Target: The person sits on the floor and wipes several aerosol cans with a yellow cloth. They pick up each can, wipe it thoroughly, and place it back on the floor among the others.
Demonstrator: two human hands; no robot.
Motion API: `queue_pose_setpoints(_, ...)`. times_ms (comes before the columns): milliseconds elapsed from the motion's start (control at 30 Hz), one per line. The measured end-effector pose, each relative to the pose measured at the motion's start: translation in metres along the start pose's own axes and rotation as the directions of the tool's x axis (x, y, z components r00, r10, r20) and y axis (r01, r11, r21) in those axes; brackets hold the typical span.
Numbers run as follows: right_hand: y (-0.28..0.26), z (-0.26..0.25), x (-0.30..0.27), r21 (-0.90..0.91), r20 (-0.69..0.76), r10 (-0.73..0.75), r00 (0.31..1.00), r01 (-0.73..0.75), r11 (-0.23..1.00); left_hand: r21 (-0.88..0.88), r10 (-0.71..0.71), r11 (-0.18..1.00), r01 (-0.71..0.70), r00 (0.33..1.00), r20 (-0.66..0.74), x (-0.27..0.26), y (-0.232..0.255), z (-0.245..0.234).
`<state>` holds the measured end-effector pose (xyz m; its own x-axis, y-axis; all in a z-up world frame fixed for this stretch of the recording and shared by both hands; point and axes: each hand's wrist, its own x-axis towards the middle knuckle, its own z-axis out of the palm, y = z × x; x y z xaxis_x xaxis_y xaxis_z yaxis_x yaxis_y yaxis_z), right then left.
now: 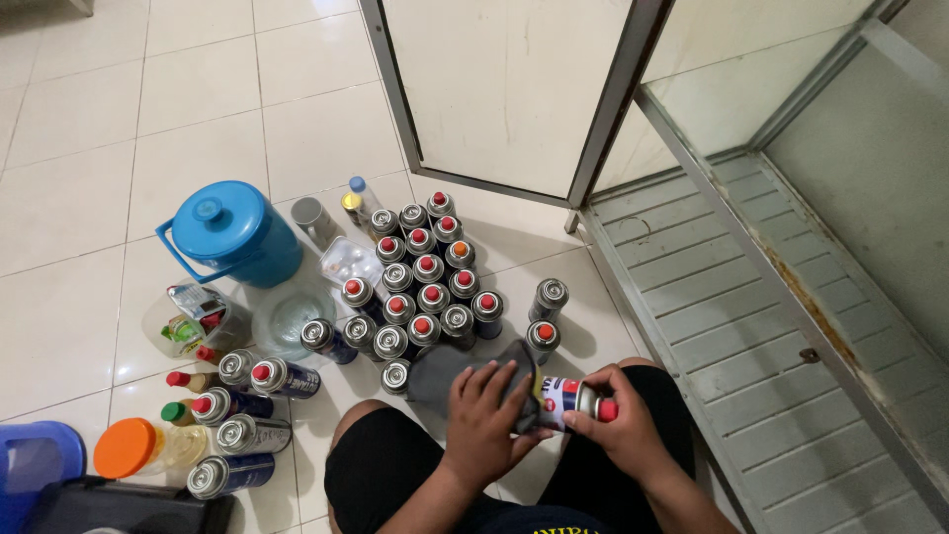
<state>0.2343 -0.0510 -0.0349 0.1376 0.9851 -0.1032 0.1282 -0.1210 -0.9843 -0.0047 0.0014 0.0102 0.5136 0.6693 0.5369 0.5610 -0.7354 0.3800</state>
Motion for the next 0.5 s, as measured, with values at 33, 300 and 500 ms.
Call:
queue_pose_setpoints(33,-0.004,0.001,-0.001,0.0,-0.005,0.021,1.0,-0.021,1.0,-0.026,-0.043,0.999,0.044,0.999,0.016,-0.001,-0.003,-0.001)
queue_pose_setpoints(300,-0.024,0.004,-0.01,-0.151,-0.038,-0.097,0.995,0.09,0.984,-0.523,-0.532,0.674,0.522,0.834,0.146,-0.006,-0.025,0.014)
queue_pose_setpoints(500,-0.03,0.012,-0.02,-0.249,0.045,-0.277,0.96,0.28,0.927,-0.62,-0.716,0.369,0.693,0.637,0.286,-0.006,-0.04,0.029)
